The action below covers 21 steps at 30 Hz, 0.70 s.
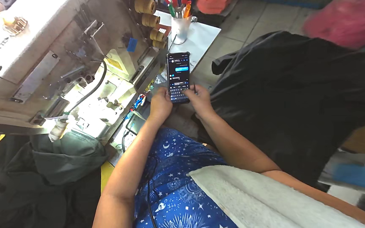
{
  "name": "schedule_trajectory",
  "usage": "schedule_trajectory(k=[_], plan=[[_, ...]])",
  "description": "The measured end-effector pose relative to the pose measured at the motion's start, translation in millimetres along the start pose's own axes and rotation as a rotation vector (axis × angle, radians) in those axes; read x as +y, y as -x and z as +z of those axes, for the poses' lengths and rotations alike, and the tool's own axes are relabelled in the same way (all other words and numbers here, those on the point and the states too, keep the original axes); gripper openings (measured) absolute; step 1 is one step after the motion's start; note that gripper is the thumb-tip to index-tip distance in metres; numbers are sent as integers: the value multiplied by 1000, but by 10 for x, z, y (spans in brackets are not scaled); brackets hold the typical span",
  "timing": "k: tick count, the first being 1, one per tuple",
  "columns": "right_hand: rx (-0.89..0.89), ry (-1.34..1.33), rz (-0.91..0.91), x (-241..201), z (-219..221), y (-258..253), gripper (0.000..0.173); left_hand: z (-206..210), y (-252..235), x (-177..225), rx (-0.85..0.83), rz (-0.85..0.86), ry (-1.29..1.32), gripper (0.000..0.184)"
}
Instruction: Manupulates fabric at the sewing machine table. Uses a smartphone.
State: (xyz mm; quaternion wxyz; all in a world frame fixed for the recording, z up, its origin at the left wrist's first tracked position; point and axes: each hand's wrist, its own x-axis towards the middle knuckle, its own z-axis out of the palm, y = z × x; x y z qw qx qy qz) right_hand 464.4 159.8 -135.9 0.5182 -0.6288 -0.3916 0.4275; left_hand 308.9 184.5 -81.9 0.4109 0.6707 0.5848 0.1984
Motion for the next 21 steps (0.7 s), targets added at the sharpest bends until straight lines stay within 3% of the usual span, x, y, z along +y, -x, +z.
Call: schedule_trajectory(k=[5,21], plan=[[41,-6,2,-8,44,-19,24,-16,8,26,4,-1,-17,26],[28,79,67,-60,182,40,67,-15,-12,20,17,10,-66,28]])
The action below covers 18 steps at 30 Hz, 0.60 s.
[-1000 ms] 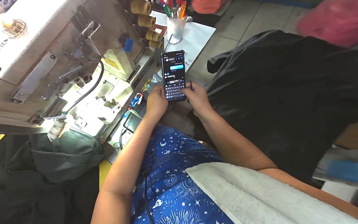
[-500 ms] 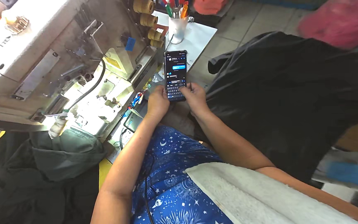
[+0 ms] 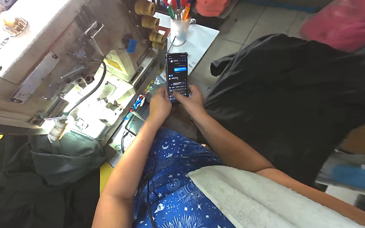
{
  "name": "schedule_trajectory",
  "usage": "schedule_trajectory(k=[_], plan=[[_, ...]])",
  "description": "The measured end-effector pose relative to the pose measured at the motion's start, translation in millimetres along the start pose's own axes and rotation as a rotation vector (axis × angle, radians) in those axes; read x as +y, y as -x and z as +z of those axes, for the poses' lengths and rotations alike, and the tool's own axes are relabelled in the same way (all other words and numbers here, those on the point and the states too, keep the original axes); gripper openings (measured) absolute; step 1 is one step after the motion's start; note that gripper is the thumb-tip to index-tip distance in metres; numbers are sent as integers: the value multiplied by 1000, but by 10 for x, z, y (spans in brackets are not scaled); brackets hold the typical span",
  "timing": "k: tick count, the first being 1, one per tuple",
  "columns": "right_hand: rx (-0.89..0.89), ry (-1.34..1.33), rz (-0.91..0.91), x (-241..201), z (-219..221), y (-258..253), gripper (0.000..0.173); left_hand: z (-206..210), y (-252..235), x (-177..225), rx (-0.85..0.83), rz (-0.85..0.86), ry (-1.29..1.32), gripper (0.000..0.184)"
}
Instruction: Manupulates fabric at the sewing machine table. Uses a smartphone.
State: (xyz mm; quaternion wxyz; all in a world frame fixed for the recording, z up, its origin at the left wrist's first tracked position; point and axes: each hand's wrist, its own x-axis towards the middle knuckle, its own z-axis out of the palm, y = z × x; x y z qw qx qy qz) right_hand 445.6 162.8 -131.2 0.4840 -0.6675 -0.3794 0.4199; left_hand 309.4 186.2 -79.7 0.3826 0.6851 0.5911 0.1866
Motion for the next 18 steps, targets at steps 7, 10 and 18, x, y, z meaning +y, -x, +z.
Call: schedule_trajectory(k=[7,10,18], plan=[[-213,-114,-93,-19,-269,-18,36,-83,-34,-81,-12,-10,57,30],[-245,-145,-89,-7,-310,-56,36,-98,-38,-73,-19,-20,76,29],[-257,-144,-100,-8,-350,-106,34,-92,-51,-61,-10,-17,92,29]])
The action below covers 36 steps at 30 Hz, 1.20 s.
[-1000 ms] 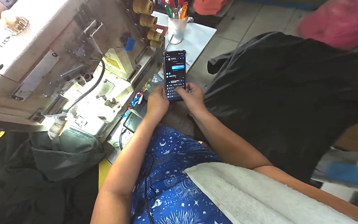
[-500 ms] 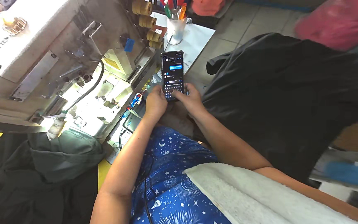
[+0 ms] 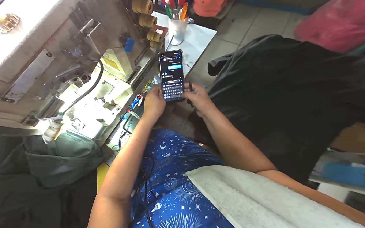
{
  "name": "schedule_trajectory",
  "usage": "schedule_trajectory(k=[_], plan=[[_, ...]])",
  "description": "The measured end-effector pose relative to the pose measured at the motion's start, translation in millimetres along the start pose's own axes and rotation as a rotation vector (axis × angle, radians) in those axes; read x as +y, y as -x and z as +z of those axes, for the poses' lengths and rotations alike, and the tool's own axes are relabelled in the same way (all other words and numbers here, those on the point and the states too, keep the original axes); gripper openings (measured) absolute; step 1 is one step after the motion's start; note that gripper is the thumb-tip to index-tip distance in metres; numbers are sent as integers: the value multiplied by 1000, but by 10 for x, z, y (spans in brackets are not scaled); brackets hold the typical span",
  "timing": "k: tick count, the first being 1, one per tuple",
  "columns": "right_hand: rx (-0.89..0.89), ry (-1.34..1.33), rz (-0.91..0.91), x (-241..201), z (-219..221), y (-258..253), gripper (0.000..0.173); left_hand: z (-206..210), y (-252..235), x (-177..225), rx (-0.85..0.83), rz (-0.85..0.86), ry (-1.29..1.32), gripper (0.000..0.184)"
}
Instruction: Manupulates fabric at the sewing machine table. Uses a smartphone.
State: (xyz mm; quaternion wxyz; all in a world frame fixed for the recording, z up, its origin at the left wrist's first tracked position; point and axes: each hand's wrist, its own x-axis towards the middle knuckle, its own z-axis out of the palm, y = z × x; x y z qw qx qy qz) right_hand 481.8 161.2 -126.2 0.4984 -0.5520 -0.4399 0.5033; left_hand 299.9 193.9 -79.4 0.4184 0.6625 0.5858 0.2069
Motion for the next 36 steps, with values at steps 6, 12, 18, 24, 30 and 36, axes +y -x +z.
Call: schedule_trajectory(k=[6,12,18,24,30,36], plan=[[13,33,-10,21,16,-22,31,9,-4,-9,5,10,-17,28],[50,22,-6,32,67,-2,28,35,-1,8,11,9,-14,28],[30,-3,-19,53,96,8,41,37,-3,9,7,10,-28,29],[81,8,29,-49,57,-2,19,24,17,-1,8,3,-25,29],[153,-16,35,-9,84,-21,16,30,48,34,-4,-2,-16,28],[80,52,-11,12,79,28,26,33,44,9,0,23,-30,30]])
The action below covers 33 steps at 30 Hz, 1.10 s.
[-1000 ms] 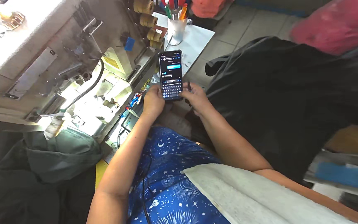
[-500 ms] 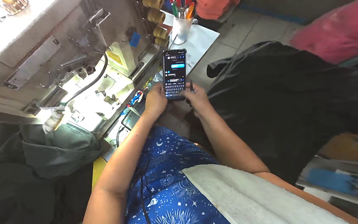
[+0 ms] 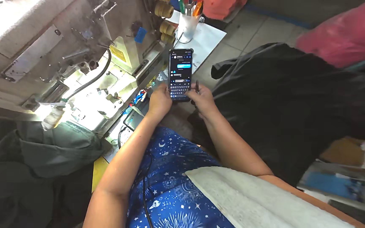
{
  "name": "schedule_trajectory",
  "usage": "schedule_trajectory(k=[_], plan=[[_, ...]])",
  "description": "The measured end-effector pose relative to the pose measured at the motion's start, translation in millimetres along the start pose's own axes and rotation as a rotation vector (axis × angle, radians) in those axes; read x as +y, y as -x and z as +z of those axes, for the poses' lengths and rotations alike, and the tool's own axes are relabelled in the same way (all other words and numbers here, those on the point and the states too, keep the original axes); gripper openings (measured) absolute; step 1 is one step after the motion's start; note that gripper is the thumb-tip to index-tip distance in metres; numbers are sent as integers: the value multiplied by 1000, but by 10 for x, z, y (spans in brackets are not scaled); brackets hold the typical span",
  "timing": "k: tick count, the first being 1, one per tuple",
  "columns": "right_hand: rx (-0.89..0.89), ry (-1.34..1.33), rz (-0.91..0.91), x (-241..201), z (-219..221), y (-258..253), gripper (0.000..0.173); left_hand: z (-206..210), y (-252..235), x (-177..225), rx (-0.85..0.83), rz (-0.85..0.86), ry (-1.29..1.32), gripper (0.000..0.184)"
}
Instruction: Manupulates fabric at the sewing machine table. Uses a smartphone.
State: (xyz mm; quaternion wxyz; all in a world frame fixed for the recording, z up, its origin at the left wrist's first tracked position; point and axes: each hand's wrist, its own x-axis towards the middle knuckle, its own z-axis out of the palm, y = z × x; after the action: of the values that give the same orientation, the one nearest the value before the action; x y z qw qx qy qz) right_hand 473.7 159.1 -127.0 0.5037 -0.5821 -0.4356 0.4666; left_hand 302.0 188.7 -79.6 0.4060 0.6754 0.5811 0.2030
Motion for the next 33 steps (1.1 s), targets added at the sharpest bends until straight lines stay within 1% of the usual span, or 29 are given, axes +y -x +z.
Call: schedule_trajectory(k=[4,7,11,13,18,20,23,26,29,33], plan=[[11,13,2,-1,17,3,30,3,-5,2,8,0,7,29],[21,9,7,-5,31,6,26,10,0,2,10,0,20,28],[96,-18,27,-6,145,2,25,30,2,7,17,-2,27,28],[119,-25,42,-9,176,6,27,34,1,11,11,-13,33,29],[-11,-22,-8,8,61,4,38,11,-14,-17,10,-20,24,29],[-25,-13,-28,12,41,-5,39,14,-17,-19,10,-15,29,30],[12,-29,-18,-21,89,-12,38,24,-20,-17,26,-5,34,29],[108,-2,-5,-29,183,-16,31,41,-7,-14,36,5,36,28],[154,65,13,-21,227,-5,42,39,12,8,25,-13,25,30],[177,145,100,-80,315,48,63,52,31,27,28,-19,-8,29]])
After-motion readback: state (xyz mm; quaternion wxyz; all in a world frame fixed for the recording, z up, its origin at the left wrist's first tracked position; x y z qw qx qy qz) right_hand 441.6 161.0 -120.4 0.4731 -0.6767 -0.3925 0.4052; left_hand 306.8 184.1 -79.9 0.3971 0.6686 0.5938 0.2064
